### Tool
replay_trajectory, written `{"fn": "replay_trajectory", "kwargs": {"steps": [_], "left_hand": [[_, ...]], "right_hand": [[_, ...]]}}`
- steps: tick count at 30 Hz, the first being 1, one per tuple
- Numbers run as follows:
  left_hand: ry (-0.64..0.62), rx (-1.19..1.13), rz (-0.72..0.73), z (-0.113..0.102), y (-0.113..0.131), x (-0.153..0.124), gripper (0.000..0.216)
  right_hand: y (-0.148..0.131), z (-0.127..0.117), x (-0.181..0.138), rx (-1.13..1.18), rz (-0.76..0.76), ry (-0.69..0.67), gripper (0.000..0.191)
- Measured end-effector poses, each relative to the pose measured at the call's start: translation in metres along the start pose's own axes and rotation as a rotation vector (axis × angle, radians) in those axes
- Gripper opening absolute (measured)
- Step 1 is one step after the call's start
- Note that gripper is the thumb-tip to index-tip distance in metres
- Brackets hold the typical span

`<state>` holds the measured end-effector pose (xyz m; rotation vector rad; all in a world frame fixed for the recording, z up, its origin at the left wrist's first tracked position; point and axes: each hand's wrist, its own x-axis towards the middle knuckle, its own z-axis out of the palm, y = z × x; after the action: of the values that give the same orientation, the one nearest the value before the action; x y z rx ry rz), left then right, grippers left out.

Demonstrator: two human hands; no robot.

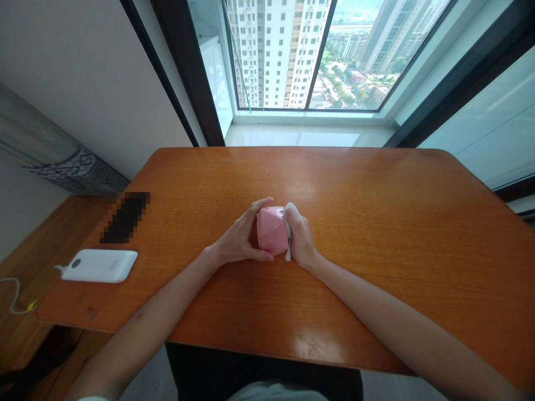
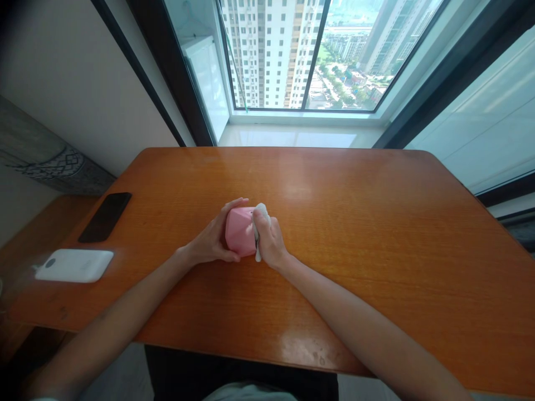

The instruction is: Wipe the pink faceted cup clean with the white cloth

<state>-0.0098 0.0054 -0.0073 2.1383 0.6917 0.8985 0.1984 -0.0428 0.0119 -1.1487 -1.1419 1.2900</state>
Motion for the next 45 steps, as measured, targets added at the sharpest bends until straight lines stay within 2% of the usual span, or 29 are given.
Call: {"fn": "replay_trajectory", "kwargs": {"steps": [2,4,8,11,14,16,19,22,24,26,30,33,35,37,39,42,45], "left_hand": [[-0.012,0.125,0.133,-0.002,-0.002,0.000,0.139],[-0.010,0.242,0.213,-0.002,-0.001,0.000,0.130],[0.051,0.206,0.217,0.000,0.007,0.003,0.118],[0.074,0.051,0.074,0.001,0.013,0.005,0.118],[0.021,-0.102,-0.139,0.003,0.014,0.004,0.112],[-0.014,-0.170,-0.184,0.004,0.012,0.003,0.109],[-0.003,-0.111,-0.079,0.003,0.004,0.000,0.128],[0.005,0.148,0.146,-0.002,-0.003,-0.001,0.146],[0.003,0.310,0.275,-0.006,-0.003,-0.001,0.134],[0.019,0.368,0.318,-0.006,-0.001,0.000,0.117],[0.086,0.167,0.193,0.000,0.008,0.002,0.115],[0.054,-0.010,-0.011,0.005,0.008,0.002,0.113],[0.020,-0.051,-0.093,0.006,0.004,0.001,0.115],[0.024,-0.002,-0.035,0.004,-0.001,0.000,0.129],[0.029,0.137,0.119,0.001,-0.004,-0.001,0.138],[0.033,0.345,0.280,-0.002,-0.002,-0.001,0.124],[0.066,0.315,0.248,0.000,0.007,0.002,0.111]], "right_hand": [[-0.001,0.000,0.001,0.011,0.012,0.001,0.069],[-0.001,0.000,0.001,0.019,0.008,0.006,0.070],[0.001,0.000,0.001,0.016,-0.016,0.017,0.069],[0.001,0.001,0.000,-0.004,-0.025,0.040,0.068],[0.001,0.001,0.000,-0.010,-0.044,0.058,0.067],[0.000,0.001,0.000,-0.015,-0.043,0.047,0.067],[-0.002,0.001,-0.001,-0.017,-0.012,0.010,0.068],[-0.003,0.002,-0.001,0.005,0.013,-0.006,0.068],[-0.004,0.002,-0.001,0.016,0.023,-0.004,0.069],[-0.004,0.002,-0.001,0.008,0.026,0.000,0.070],[-0.002,0.002,-0.002,-0.022,-0.017,0.025,0.069],[-0.001,0.001,-0.003,-0.034,-0.031,0.010,0.067],[-0.001,0.001,-0.003,-0.033,-0.015,-0.008,0.067],[-0.002,0.001,-0.002,-0.021,-0.004,0.000,0.067],[-0.003,0.002,-0.001,-0.007,0.012,0.008,0.068],[-0.004,0.003,0.001,-0.003,0.023,0.016,0.070],[-0.003,0.002,0.000,-0.015,0.002,0.022,0.072]]}}
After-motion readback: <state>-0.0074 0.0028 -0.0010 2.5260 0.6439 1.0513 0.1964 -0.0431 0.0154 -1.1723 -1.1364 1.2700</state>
